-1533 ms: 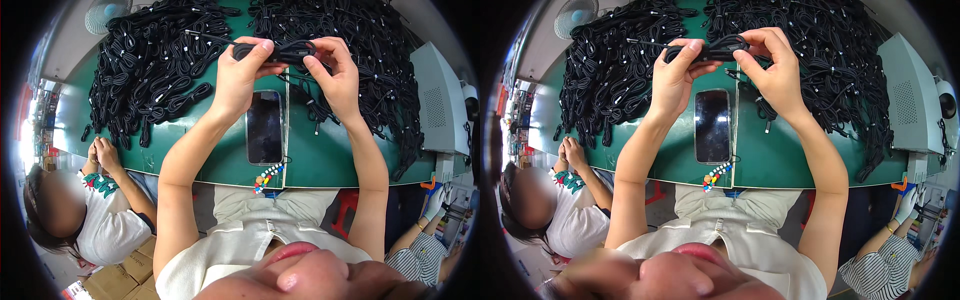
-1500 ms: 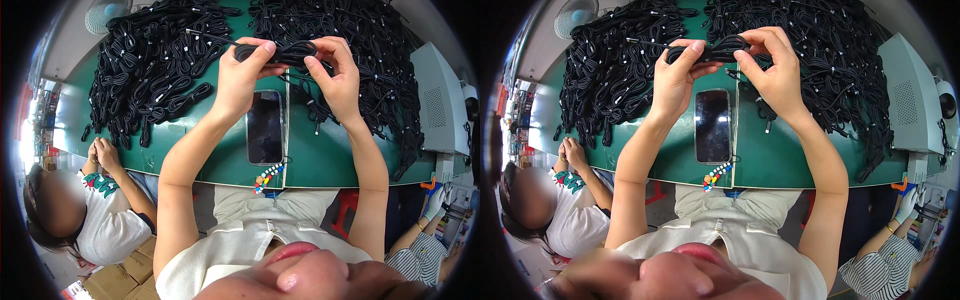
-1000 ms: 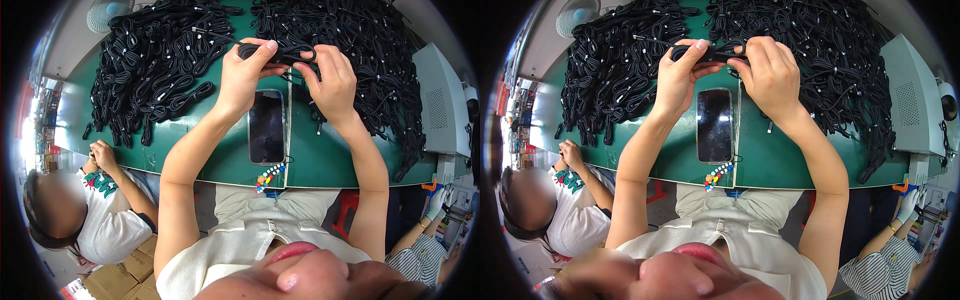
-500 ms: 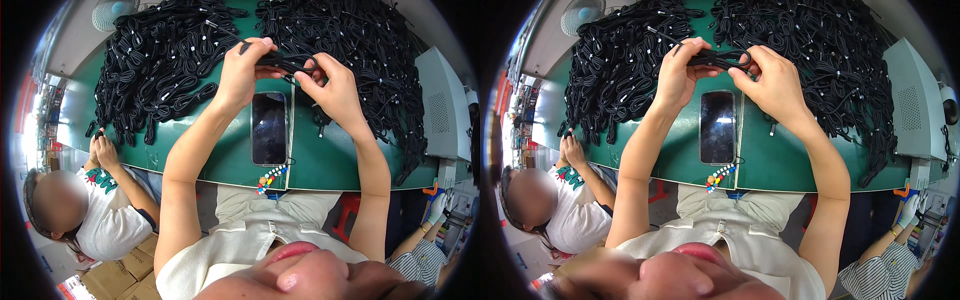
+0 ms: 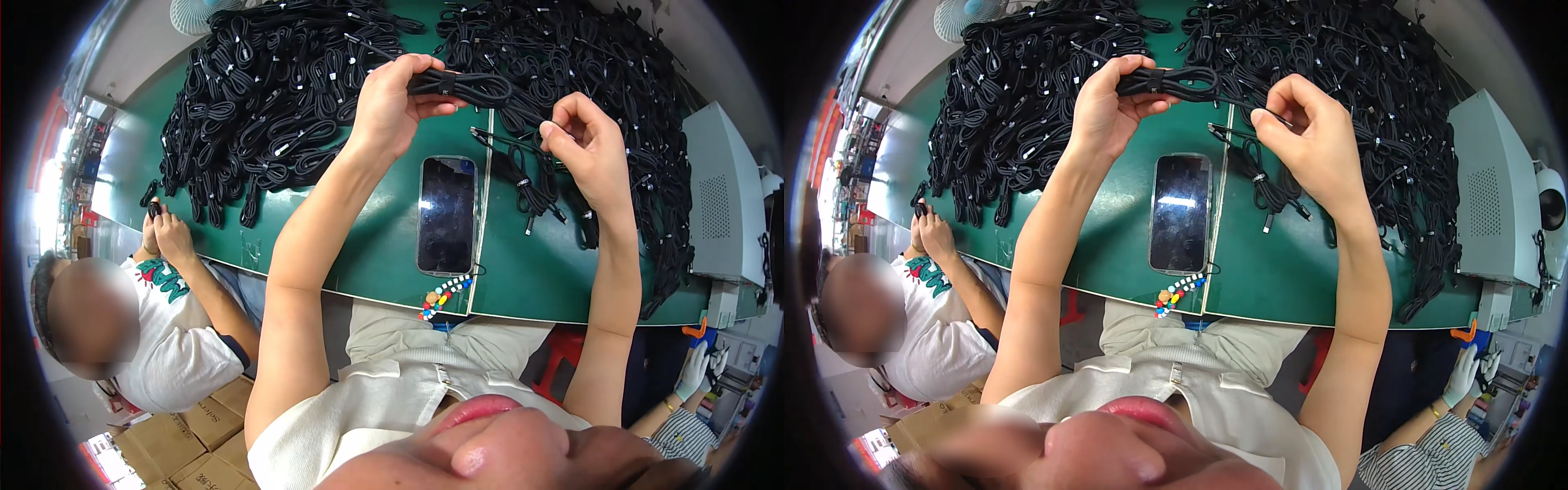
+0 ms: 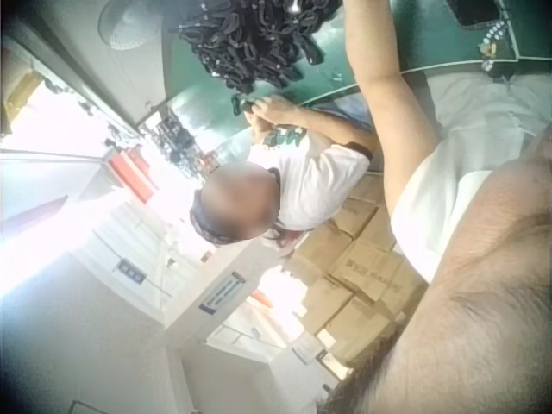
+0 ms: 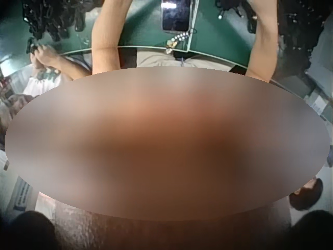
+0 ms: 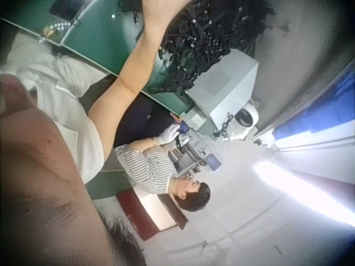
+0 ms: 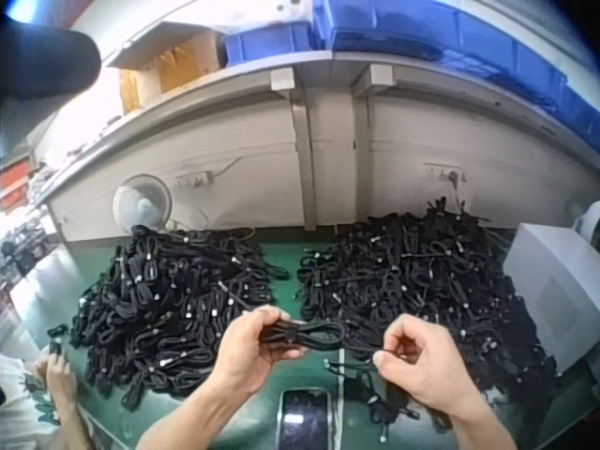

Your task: Wrapping and organizing black electrical cables at a factory workbench.

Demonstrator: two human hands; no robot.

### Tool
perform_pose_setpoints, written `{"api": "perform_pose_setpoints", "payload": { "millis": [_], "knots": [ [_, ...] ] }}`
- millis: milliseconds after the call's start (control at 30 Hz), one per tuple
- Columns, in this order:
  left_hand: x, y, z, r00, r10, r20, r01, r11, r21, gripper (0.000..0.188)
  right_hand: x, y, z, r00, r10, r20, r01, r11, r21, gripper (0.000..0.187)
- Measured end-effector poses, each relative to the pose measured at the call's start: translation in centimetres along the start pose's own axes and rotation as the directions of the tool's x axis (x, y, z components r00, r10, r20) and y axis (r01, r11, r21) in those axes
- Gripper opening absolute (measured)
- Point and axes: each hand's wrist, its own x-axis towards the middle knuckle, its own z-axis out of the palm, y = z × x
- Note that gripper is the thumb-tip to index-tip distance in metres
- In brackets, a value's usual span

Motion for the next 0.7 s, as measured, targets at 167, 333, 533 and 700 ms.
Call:
{"api": "perform_pose_setpoints", "payload": {
  "millis": [167, 333, 533, 700],
  "knots": [
    [0.5, 0.0, -0.6, 0.999, -0.045, 0.013, 0.045, 0.999, 0.001, 0.019, -0.5, -1.0, 0.1, 0.998, -0.012, -0.058, 0.005, 0.994, -0.112, 0.015],
    [0.7, -1.8, -0.2, 0.916, 0.34, 0.213, -0.399, 0.72, 0.568, 0.023, -1.8, -2.2, 3.6, 0.848, -0.531, 0.0, 0.47, 0.751, -0.463, 0.015],
    [-2.2, -1.2, 1.8, 0.75, -0.239, 0.616, 0.015, 0.938, 0.346, 0.038, -0.6, -0.2, 2.5, 0.987, -0.131, -0.093, 0.127, 0.991, -0.047, 0.015],
    [-2.1, -0.9, 1.7, 0.685, -0.292, 0.668, 0.059, 0.935, 0.349, 0.048, -0.5, 0.2, 2.4, 0.995, -0.098, -0.027, 0.102, 0.94, 0.327, 0.014]
  ]
}}
